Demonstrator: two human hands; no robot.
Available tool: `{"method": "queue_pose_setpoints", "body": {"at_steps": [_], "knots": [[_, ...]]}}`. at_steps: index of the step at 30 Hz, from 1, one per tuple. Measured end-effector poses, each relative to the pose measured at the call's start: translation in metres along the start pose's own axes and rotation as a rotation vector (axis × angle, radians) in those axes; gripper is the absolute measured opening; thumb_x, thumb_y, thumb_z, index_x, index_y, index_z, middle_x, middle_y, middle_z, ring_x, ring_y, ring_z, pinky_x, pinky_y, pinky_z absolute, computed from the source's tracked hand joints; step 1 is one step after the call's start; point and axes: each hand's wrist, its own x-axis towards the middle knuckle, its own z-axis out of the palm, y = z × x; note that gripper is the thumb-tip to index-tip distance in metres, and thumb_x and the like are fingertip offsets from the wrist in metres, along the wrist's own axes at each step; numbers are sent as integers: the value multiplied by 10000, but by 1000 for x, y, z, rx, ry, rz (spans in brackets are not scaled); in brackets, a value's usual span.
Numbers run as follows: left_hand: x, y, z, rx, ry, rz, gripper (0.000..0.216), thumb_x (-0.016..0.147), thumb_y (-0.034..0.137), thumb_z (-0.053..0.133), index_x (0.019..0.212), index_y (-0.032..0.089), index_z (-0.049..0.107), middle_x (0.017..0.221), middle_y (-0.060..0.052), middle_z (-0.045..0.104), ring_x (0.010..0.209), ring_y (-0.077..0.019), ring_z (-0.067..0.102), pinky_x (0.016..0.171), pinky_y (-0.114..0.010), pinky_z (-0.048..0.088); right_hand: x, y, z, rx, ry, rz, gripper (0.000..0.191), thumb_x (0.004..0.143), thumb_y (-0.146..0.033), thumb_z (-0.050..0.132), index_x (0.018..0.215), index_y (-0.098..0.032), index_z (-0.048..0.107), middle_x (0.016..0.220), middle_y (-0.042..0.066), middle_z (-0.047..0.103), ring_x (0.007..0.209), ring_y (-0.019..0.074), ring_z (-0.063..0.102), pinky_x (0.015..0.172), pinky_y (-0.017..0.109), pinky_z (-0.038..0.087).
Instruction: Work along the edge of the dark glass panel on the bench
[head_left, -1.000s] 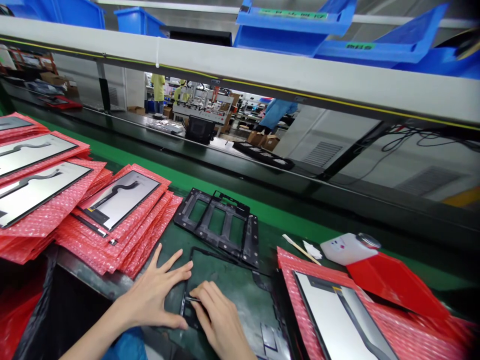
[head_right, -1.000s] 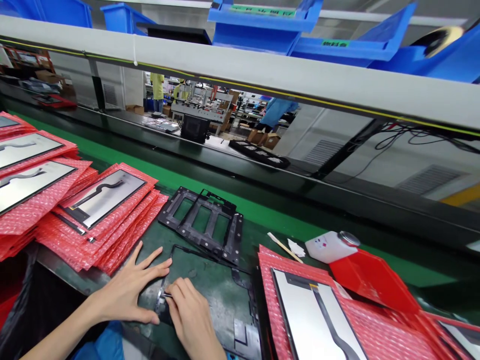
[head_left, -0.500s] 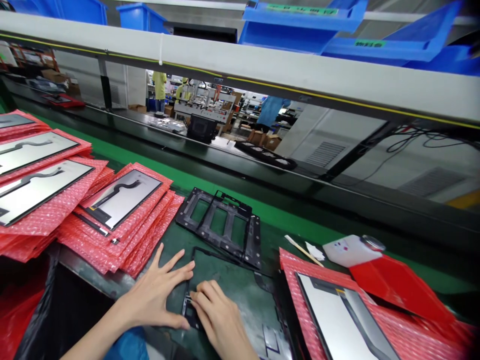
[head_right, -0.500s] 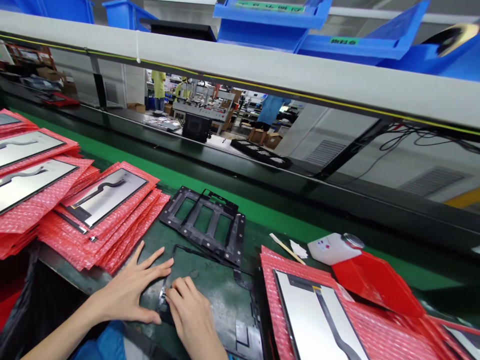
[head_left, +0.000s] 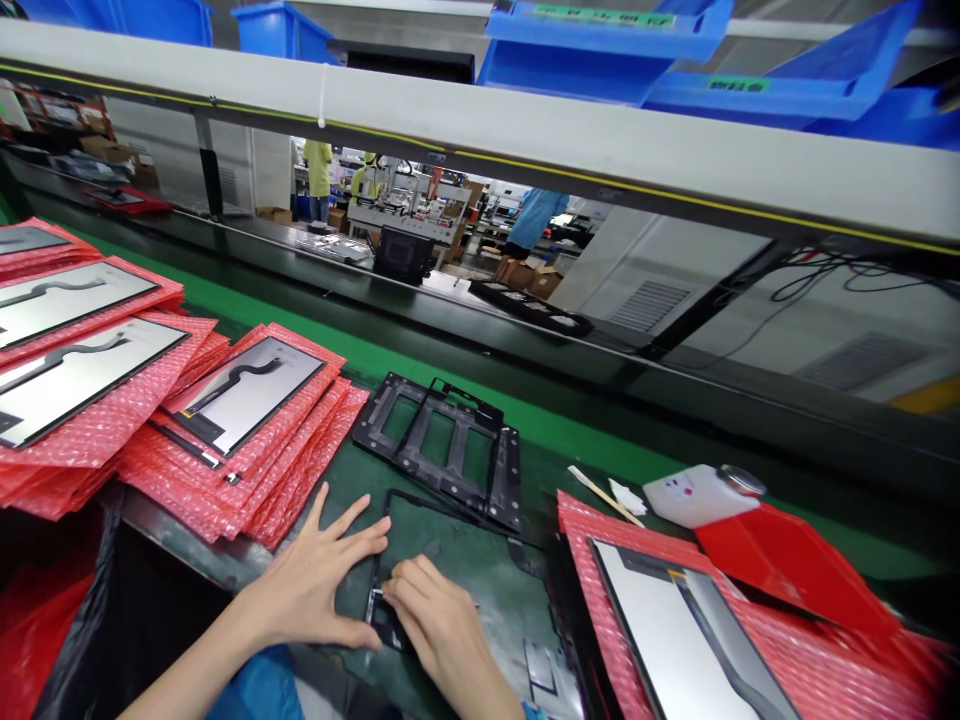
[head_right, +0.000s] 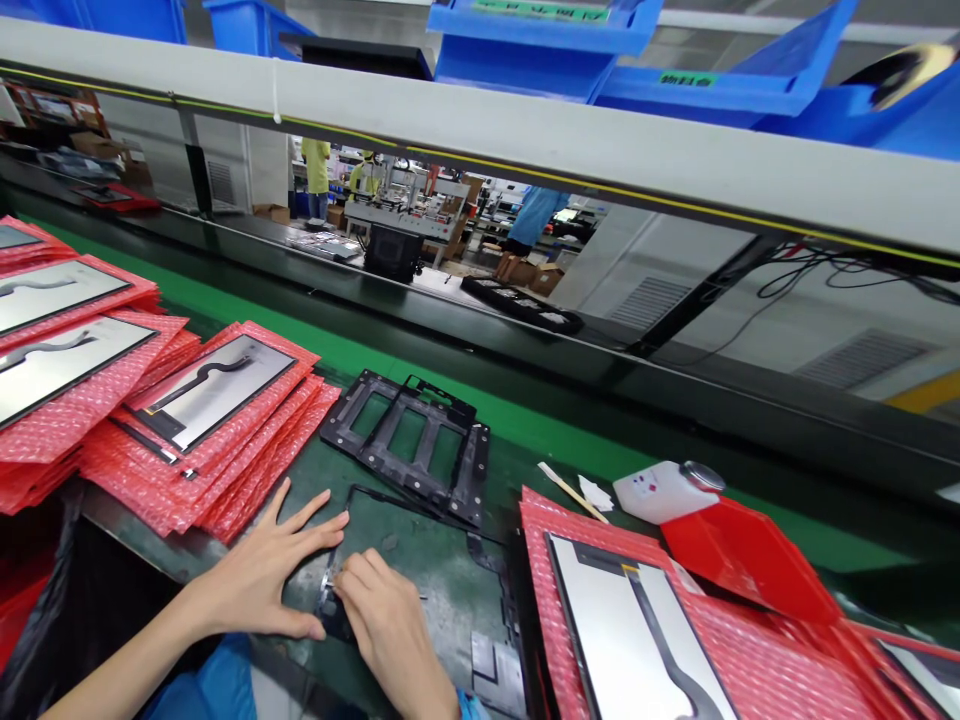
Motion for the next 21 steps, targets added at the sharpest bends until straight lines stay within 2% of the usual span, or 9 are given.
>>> {"method": "queue_pose_setpoints", "body": {"at_steps": [4,9,14,18,21], "knots": [[0,1,-1,10,-12,-3,988,767,726,619,1540,271,204,1540,-64,385,1490,-324,144,1139,-651,-165,0,1,-1,88,10,-10,169,1040,-141,404,924,-192,516,924,22,534,892,184,468,737,289,377],[0,1,0,29,15,8,966,774,698,633,1534,257,233,1527,-82,405,1484,-337,166,1145,-671,-119,-1,6,-2,182,-10,-14,173,1054,-193,401,920,-199,511,942,27,546,904,192,462,753,298,358],[-1,0,0,33,-7,3,961,774,702,630,1532,259,238,1548,-68,369,1490,-333,140,1142,-665,-141,-3,8,-3,280,6,-18,193,1062,-238,405,912,-202,520,927,21,552,883,180,474,754,293,345],[-1,0,0,44,-5,3,933,772,720,611,1512,252,291,1548,-70,367,1490,-335,132,1151,-667,-112,-5,8,-5,366,26,13,202,1060,-279,429,914,-206,548,925,20,558,897,178,485,773,293,340],[-1,1,0,48,2,2,937,779,714,607,1520,250,272,1542,-73,379,1490,-332,134,1151,-670,-107,-6,7,-7,442,34,36,202,1053,-303,459,912,-210,569,930,15,561,906,172,499,787,286,342]]}}
